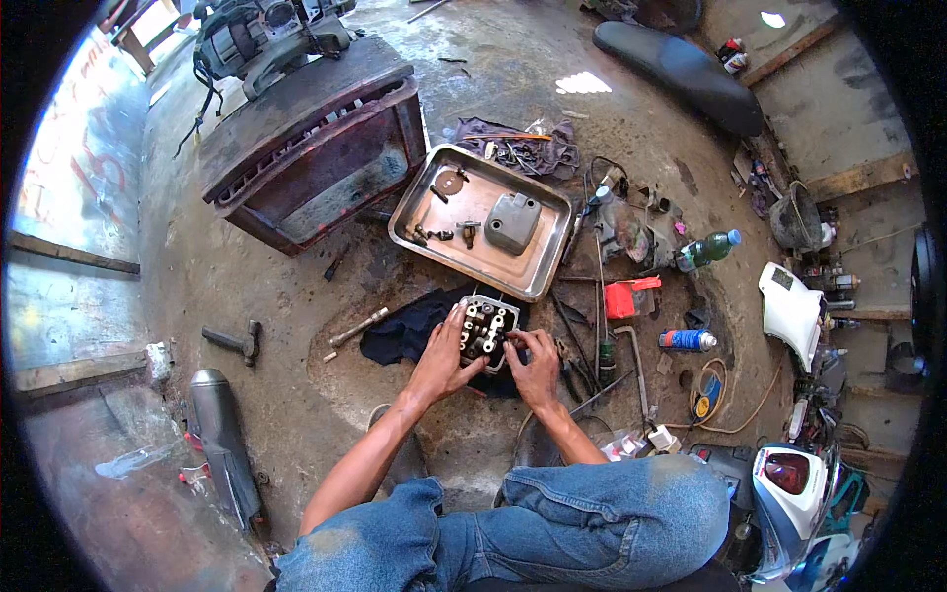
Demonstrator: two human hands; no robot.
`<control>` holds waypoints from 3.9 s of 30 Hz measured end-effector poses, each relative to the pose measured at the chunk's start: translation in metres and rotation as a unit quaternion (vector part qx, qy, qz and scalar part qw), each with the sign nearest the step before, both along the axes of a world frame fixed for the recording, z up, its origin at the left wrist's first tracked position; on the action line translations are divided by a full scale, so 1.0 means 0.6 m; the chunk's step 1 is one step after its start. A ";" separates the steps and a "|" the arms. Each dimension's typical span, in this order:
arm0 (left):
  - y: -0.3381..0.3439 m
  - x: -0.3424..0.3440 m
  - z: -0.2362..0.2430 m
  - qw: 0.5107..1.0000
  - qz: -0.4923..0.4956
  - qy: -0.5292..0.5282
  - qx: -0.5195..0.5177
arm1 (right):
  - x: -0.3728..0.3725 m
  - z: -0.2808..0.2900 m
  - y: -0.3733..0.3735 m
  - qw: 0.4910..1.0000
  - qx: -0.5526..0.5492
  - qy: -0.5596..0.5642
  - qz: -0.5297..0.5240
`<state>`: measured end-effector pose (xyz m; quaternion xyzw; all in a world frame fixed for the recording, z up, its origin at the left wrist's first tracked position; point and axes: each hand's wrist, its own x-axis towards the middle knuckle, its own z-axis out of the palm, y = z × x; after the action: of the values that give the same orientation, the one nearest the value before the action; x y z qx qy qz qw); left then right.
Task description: Cleaning and assembling internal components of a motorcycle engine cylinder head.
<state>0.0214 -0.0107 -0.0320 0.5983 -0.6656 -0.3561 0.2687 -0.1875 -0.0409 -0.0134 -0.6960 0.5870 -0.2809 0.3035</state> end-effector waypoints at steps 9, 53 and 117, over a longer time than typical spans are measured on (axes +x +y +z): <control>0.001 0.001 -0.002 1.000 0.003 0.007 0.001 | 0.007 0.003 -0.007 1.000 0.001 0.002 0.007; 0.000 -0.003 -0.012 1.000 0.006 -0.002 -0.008 | 0.008 0.003 0.002 0.997 -0.035 0.057 0.034; 0.000 -0.001 -0.008 1.000 0.007 0.001 -0.012 | 0.016 0.010 -0.002 0.999 0.008 0.045 -0.025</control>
<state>0.0206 -0.0107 -0.0365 0.5994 -0.6649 -0.3472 0.2792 -0.1780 -0.0419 -0.0071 -0.6904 0.6195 -0.2525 0.2753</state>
